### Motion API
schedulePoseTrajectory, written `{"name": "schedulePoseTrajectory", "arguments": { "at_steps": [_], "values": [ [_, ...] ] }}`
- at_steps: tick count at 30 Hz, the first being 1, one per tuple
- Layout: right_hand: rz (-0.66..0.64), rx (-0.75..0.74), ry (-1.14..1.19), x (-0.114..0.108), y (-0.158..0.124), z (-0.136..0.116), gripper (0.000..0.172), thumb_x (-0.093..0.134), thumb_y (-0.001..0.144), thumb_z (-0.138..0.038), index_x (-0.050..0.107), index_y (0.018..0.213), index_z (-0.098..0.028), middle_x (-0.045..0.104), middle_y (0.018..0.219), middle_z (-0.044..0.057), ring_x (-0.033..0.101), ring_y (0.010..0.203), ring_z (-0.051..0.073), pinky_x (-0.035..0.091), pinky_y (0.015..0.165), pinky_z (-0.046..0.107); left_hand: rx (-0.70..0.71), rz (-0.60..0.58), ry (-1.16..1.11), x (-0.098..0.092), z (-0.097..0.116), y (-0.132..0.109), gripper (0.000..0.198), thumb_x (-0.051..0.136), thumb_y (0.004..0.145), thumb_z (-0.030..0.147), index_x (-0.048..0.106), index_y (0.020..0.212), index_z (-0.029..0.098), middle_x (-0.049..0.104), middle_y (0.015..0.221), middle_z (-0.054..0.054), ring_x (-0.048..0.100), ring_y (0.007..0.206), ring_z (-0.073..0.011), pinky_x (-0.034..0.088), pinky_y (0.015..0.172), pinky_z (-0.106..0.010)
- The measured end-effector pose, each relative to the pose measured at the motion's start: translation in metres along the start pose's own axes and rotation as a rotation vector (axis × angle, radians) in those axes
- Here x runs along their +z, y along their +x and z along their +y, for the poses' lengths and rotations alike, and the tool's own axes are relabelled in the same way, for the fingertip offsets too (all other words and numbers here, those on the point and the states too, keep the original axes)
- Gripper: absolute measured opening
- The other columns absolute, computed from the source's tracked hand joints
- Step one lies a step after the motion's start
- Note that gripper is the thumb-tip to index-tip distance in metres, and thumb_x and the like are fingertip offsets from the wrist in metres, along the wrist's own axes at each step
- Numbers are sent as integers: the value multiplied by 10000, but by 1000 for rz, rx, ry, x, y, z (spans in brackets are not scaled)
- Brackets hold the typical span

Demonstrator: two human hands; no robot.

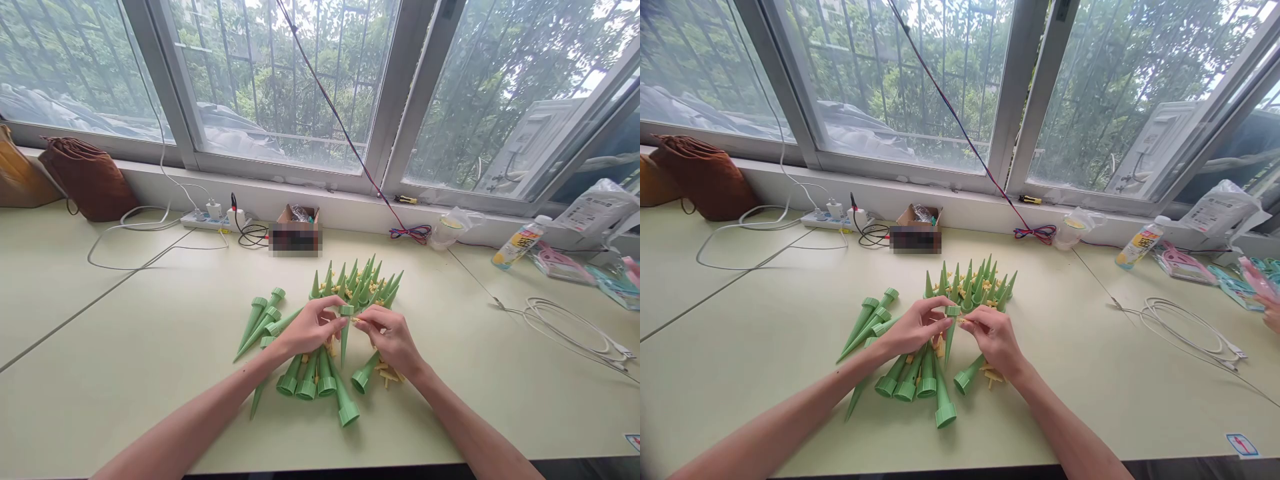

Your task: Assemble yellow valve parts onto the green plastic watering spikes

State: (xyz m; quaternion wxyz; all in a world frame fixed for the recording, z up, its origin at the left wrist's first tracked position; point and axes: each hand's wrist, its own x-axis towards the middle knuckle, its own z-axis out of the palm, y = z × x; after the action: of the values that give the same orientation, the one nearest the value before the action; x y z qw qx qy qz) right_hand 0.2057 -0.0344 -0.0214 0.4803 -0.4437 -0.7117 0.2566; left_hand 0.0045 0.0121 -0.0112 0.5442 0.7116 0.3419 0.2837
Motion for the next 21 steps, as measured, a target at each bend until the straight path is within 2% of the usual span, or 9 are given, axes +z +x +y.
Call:
{"name": "schedulePoseTrajectory", "arguments": {
  "at_steps": [9,21],
  "values": [
    [5,44,6,2,-1,0,276,574,943,-345,666,741,-180,548,662,24,461,554,136,379,478,259,16,1,15,2,2,-1,323,605,892,434,538,1085,184,629,647,10,558,551,-133,458,557,-236],
    [-40,188,133,-1,1,-8,310,599,912,-375,633,691,-159,520,600,-3,449,477,105,362,456,243,38,3,83,3,4,-3,326,600,894,449,556,1081,187,642,650,2,550,551,-135,468,557,-239]
  ]
}}
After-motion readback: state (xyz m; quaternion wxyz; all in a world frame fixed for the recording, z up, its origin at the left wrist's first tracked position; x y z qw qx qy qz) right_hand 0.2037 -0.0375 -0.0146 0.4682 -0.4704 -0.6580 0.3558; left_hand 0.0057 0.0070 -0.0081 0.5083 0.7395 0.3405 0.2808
